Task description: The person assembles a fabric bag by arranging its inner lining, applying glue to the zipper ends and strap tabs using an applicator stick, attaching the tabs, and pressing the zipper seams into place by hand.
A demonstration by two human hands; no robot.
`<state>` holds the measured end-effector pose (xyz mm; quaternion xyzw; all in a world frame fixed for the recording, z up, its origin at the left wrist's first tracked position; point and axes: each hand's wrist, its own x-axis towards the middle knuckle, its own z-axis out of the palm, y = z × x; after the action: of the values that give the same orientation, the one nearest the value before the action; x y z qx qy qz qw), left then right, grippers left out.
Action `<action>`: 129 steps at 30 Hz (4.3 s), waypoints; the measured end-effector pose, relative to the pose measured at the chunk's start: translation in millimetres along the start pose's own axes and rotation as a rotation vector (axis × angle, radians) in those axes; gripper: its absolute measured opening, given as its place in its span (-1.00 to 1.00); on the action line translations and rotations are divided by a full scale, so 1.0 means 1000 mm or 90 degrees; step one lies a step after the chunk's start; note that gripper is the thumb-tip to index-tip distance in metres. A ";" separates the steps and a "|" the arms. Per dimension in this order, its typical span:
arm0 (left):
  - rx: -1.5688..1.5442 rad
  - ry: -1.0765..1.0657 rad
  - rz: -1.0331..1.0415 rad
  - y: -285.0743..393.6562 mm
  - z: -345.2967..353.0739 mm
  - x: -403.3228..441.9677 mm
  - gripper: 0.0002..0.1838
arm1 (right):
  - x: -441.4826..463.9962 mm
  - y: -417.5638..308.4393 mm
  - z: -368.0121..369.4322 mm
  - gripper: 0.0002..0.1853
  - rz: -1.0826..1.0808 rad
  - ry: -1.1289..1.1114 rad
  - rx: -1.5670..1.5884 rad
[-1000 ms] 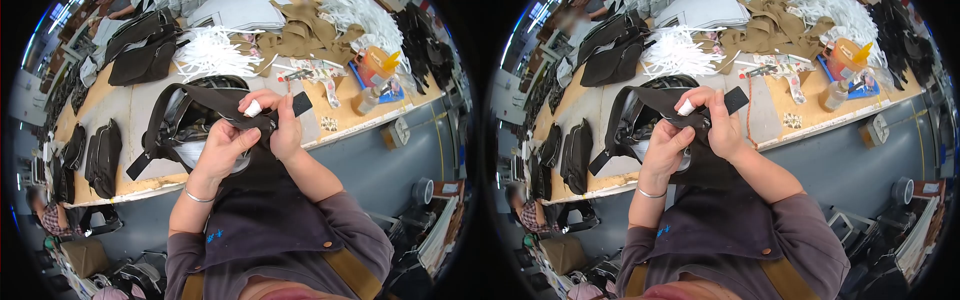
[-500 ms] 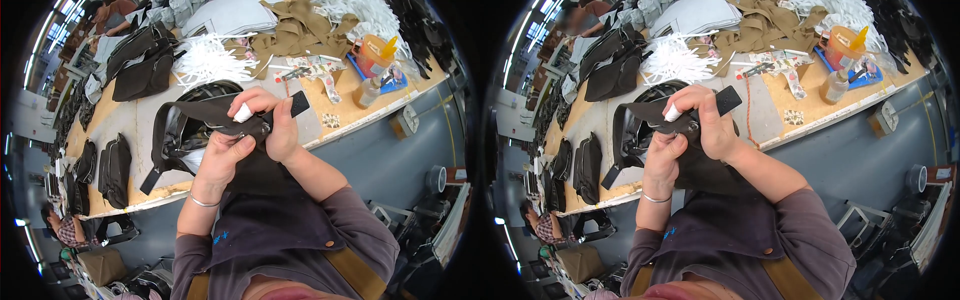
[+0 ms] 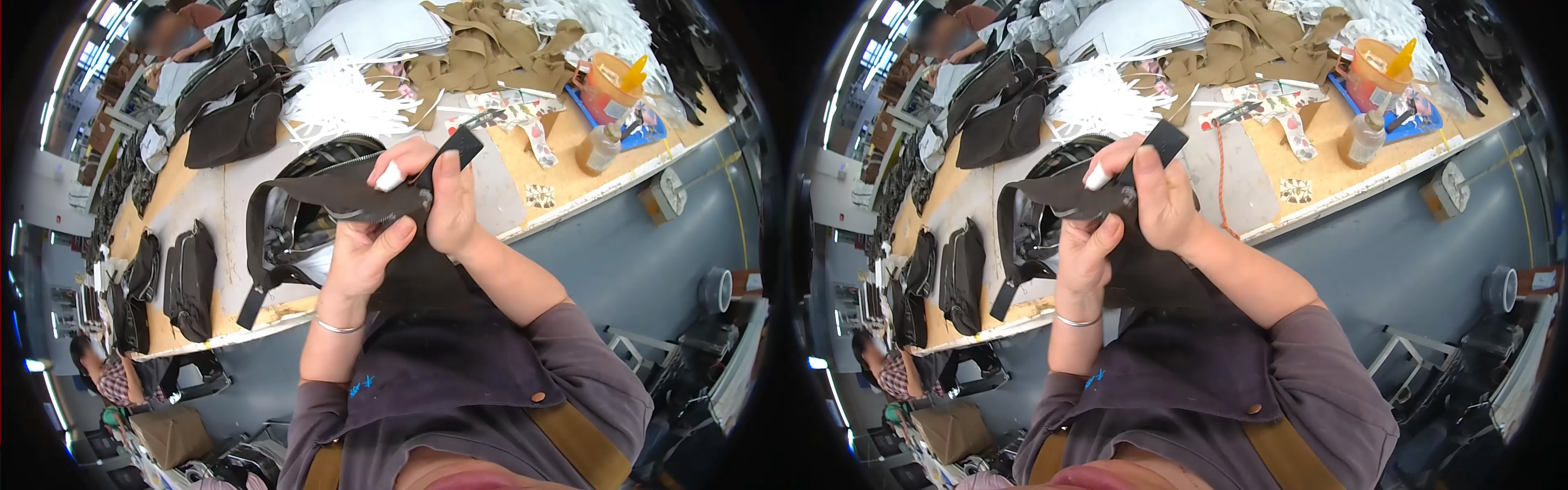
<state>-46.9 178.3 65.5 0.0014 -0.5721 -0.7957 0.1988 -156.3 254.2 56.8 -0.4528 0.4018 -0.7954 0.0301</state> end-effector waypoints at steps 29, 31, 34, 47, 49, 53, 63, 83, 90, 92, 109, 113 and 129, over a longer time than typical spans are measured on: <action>1.036 0.048 0.119 0.082 -0.075 -0.042 -0.68 | 0.054 -0.059 -0.016 -0.67 -0.018 -0.500 -0.588; 1.010 -0.010 0.106 0.075 -0.065 -0.028 -0.73 | 0.051 -0.050 -0.007 -0.69 -0.008 -0.592 -0.646; 0.912 -0.011 0.057 0.059 -0.061 -0.008 -0.78 | 0.051 -0.044 -0.003 -0.72 0.017 -0.645 -0.699; 0.895 0.053 0.184 0.024 -0.057 0.010 -0.79 | 0.045 -0.022 -0.014 -0.79 0.172 -0.661 -0.440; 0.816 0.008 0.117 0.036 -0.057 0.007 -0.82 | 0.052 -0.025 -0.013 -0.73 0.172 -0.649 -0.484; 0.803 -0.088 0.082 0.055 -0.061 -0.005 -0.83 | 0.061 -0.034 -0.016 -0.58 0.246 -0.628 -0.565; 0.905 -0.056 0.022 0.079 -0.088 -0.039 -0.81 | 0.065 -0.045 -0.025 -0.47 0.415 -0.610 -0.370; 0.786 0.006 0.190 0.040 -0.043 -0.026 -0.87 | 0.065 -0.062 0.010 -0.59 0.144 -0.767 -0.683; 0.764 0.002 0.161 0.040 -0.041 -0.031 -0.87 | 0.080 -0.059 0.016 -0.63 0.138 -0.917 -0.687; 0.766 0.008 0.163 0.040 -0.041 -0.032 -0.86 | 0.084 -0.057 0.020 -0.61 0.159 -0.962 -0.717; 0.715 -0.008 0.165 0.043 -0.049 -0.027 -0.86 | 0.107 -0.024 0.013 -0.88 0.314 -1.069 -0.446; 0.671 -0.019 0.123 0.044 -0.051 -0.027 -0.87 | 0.108 -0.024 0.020 -0.90 0.325 -1.091 -0.445; 0.652 0.017 0.094 0.046 -0.048 -0.028 -0.87 | 0.103 -0.030 0.025 -0.80 0.364 -1.057 -0.455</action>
<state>4.1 131.6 84.2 0.0681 -0.8843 -0.3975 0.2354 -188.4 216.5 155.1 -0.7406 0.5674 -0.0117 0.3597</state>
